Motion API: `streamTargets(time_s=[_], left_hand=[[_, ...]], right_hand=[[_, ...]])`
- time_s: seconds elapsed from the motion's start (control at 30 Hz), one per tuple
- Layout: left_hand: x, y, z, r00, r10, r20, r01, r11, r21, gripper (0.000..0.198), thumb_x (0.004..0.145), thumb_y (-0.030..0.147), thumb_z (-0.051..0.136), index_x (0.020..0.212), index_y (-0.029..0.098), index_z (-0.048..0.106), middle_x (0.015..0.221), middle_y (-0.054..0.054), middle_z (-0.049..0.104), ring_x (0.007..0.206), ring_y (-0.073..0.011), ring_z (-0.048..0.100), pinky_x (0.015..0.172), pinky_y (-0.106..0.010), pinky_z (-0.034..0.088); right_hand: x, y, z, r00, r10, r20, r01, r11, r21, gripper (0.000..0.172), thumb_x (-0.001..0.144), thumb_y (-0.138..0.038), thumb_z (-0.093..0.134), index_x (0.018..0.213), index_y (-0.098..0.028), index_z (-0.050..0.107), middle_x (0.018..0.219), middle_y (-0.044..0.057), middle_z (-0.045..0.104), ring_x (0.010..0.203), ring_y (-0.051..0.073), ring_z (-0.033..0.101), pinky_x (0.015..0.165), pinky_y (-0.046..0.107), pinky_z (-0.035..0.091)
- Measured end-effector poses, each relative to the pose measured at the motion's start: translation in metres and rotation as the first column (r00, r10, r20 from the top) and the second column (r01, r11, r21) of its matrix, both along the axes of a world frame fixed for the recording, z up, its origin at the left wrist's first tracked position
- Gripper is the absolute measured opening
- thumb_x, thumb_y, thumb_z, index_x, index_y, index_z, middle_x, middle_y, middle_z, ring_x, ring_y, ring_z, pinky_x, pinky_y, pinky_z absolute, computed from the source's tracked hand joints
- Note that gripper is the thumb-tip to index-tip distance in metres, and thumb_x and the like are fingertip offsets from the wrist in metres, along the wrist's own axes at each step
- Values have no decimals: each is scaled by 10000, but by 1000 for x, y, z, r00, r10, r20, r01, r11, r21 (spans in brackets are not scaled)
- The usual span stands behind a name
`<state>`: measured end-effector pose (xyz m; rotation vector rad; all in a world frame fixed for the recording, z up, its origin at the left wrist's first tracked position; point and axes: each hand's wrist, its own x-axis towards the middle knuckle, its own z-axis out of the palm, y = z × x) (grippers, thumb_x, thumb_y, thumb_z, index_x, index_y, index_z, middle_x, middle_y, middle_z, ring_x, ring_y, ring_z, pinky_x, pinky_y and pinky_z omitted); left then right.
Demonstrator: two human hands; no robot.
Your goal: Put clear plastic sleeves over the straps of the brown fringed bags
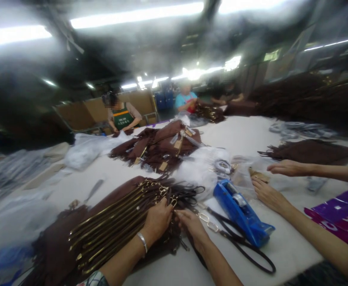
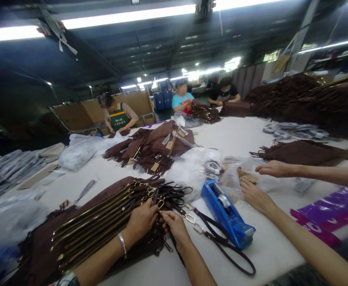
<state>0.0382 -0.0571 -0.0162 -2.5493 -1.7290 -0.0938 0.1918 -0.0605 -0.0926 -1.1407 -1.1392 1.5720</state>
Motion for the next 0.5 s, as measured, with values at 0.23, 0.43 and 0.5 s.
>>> streamTargets(time_s=[0.23,0.43,0.5], left_hand=[[0,-1,-4,999,-32,40,30,998,49,168,896,194,502,992,259,624,989,-46,565,790,-179,587,667,-247,447],[-19,9,-33,987,-137,85,132,989,62,268,907,178,449,925,337,664,924,-3,599,752,-166,616,640,-230,436],[-27,17,-49,985,-155,77,150,987,63,317,884,136,430,880,340,673,983,-2,621,778,-166,635,643,-229,450]], right_hand=[[-4,-5,-3,998,-55,-8,55,996,74,314,807,-488,568,870,-183,530,634,-45,553,486,85,440,464,201,304],[-15,-2,-3,999,-41,-11,42,997,59,202,798,-347,596,877,-171,536,619,-47,557,511,80,467,513,194,356],[-12,2,-2,1000,-11,-5,11,998,-69,224,782,-332,616,909,-167,534,592,-56,553,458,69,439,479,186,339]])
